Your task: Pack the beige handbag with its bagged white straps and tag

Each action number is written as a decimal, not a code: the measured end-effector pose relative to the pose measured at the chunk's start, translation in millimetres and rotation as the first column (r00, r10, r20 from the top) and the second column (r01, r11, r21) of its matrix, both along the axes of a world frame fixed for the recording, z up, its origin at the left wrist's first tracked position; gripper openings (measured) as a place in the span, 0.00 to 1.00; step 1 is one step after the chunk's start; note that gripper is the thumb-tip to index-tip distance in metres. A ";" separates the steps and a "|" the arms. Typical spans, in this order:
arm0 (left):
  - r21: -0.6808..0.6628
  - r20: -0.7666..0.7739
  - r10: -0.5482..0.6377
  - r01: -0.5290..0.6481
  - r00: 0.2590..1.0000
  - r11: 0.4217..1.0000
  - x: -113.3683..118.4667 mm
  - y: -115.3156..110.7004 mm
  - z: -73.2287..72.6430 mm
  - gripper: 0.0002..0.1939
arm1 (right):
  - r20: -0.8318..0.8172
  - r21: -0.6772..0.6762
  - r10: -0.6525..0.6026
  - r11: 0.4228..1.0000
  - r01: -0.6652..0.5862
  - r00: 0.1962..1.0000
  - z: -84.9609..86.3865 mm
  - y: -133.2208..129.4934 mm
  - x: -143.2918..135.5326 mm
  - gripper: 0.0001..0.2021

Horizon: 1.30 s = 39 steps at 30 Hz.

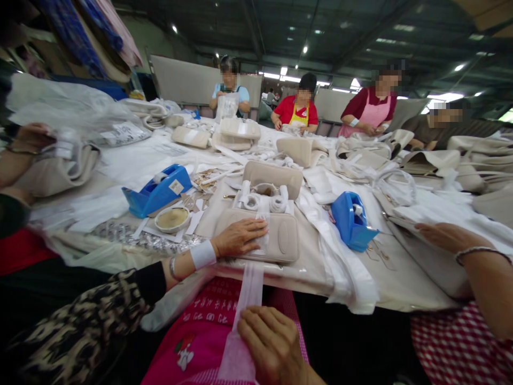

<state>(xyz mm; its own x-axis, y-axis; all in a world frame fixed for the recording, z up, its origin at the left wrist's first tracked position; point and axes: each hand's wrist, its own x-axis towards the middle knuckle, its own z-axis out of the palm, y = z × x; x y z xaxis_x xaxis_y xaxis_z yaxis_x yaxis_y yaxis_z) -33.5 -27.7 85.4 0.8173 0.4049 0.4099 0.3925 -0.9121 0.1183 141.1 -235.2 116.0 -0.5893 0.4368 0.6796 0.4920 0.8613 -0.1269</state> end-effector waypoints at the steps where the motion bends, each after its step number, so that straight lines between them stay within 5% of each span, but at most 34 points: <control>1: 0.001 -0.003 0.002 -0.002 1.000 1.000 -0.1 0.2 -0.4 0.26 | -0.010 -0.011 0.014 1.000 -0.014 1.000 8.4 5.7 -0.1 0.12; 4: 0.037 0.000 0.009 -0.009 1.000 0.999 -0.3 -0.6 -0.4 0.26 | -0.068 -0.126 -0.008 0.992 0.000 0.998 37.8 42.0 2.0 0.11; 8: 0.105 0.011 0.025 -0.026 1.000 0.994 -0.4 -2.3 1.1 0.17 | -0.148 -0.272 -0.231 0.944 0.185 0.962 65.1 123.4 8.3 0.11; 12: 0.086 -0.002 0.018 -0.018 1.000 0.996 -0.2 -2.5 3.5 0.07 | -0.023 -0.335 -0.419 0.859 0.388 0.908 64.6 196.1 11.7 0.11; 15: 0.063 -0.016 0.042 -0.041 0.999 0.997 0.0 -3.0 5.9 0.07 | 0.098 -0.342 -0.481 0.806 0.484 0.871 55.3 226.9 13.6 0.11; 27: -0.193 0.285 0.173 -0.120 0.943 0.974 -2.9 -4.6 4.9 0.23 | 0.291 -0.290 -0.399 0.829 0.478 0.870 40.2 272.9 24.6 0.11; 33: -0.237 0.157 0.247 -0.206 0.956 0.949 1.0 -10.1 13.0 0.28 | 0.358 -0.244 -0.362 0.854 0.461 0.860 30.5 276.5 15.5 0.11; 39: -0.117 -0.001 0.247 -0.246 0.969 0.962 4.8 -10.6 17.6 0.27 | 0.384 -0.218 -0.375 0.851 0.478 0.844 20.1 280.2 17.9 0.11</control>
